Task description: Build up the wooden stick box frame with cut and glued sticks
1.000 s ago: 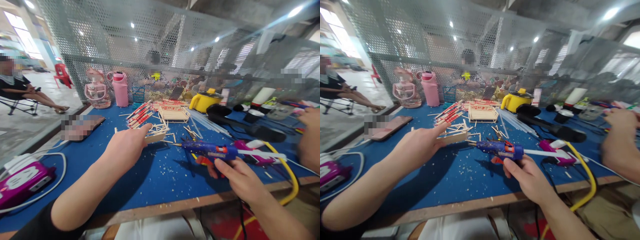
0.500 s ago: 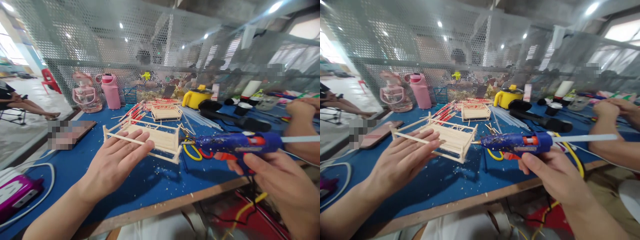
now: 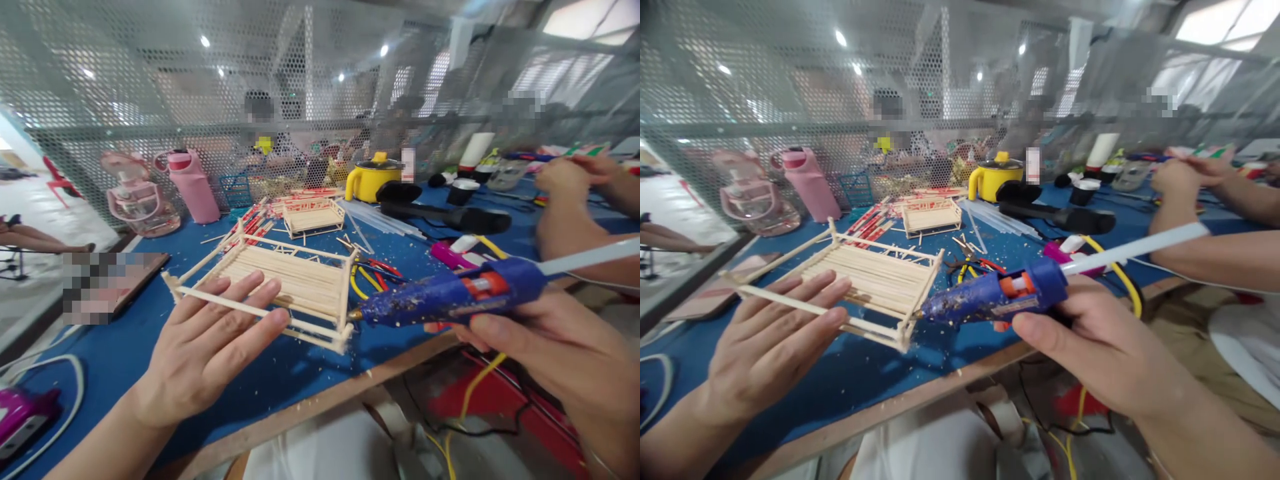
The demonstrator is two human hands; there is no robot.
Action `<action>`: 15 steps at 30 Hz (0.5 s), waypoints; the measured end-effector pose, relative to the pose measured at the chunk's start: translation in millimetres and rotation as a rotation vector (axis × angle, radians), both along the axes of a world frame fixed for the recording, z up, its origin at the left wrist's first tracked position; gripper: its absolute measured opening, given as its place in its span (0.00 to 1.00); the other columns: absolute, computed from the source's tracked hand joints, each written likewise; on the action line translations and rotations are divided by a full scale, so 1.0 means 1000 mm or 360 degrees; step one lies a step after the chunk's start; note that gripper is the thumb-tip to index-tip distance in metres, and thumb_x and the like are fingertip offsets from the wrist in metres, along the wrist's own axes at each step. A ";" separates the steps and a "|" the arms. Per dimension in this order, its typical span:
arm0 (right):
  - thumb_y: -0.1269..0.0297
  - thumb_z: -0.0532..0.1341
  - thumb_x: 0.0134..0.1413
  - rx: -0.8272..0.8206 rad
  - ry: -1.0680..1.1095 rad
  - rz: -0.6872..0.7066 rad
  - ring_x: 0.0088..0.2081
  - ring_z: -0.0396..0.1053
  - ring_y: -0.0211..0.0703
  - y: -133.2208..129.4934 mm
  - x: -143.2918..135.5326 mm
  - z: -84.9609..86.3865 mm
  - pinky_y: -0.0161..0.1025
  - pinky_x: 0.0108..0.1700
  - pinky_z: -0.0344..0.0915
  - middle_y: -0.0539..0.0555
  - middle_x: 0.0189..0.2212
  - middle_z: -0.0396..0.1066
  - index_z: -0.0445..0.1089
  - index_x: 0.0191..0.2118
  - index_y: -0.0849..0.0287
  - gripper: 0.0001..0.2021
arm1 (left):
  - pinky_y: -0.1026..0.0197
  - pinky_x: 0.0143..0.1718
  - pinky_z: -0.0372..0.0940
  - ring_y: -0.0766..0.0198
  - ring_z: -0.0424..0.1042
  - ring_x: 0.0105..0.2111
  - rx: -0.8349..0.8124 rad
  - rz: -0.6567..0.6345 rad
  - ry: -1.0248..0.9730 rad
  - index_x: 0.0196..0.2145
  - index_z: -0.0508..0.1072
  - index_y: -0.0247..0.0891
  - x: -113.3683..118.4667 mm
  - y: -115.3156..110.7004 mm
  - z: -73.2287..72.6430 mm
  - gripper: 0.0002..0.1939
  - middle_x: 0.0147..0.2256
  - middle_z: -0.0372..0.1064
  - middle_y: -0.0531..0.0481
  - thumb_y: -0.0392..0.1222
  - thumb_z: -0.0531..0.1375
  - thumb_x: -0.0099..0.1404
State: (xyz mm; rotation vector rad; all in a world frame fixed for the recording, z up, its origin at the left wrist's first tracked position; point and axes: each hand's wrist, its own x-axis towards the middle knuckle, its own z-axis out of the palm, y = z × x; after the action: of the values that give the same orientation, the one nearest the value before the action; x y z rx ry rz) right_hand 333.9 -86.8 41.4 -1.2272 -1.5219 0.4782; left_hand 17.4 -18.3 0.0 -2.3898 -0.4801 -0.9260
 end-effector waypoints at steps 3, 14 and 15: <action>0.56 0.63 0.52 0.0020 -0.0068 0.0051 0.30 0.73 0.44 -0.003 -0.006 0.000 0.38 0.35 0.72 0.44 0.30 0.78 0.77 0.36 0.35 0.07 | 0.47 0.59 0.55 0.51 0.60 0.59 0.0003 -0.0034 0.0017 0.52 0.68 0.36 0.000 -0.002 0.001 0.24 0.62 0.56 0.44 0.24 0.59 0.59; 0.53 0.63 0.50 -0.0181 -0.0173 0.0246 0.28 0.72 0.48 0.010 0.018 -0.002 0.41 0.31 0.72 0.50 0.26 0.76 0.78 0.33 0.44 0.07 | 0.50 0.60 0.53 0.54 0.58 0.61 0.0028 -0.0037 0.0049 0.52 0.68 0.40 0.002 -0.003 0.003 0.21 0.59 0.61 0.45 0.27 0.56 0.62; 0.53 0.63 0.50 -0.0164 -0.0143 0.0181 0.29 0.72 0.48 0.009 0.015 -0.003 0.40 0.30 0.71 0.50 0.26 0.76 0.78 0.33 0.44 0.08 | 0.50 0.60 0.53 0.54 0.58 0.61 0.0025 -0.0042 0.0052 0.53 0.68 0.40 0.002 -0.003 0.003 0.22 0.59 0.60 0.45 0.27 0.56 0.62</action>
State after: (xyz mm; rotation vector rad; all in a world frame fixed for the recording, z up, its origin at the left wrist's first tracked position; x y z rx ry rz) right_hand 348.5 -77.7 38.6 -1.2601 -1.6672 0.5892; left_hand 19.6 -21.8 3.3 -2.3982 -0.4285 -0.8973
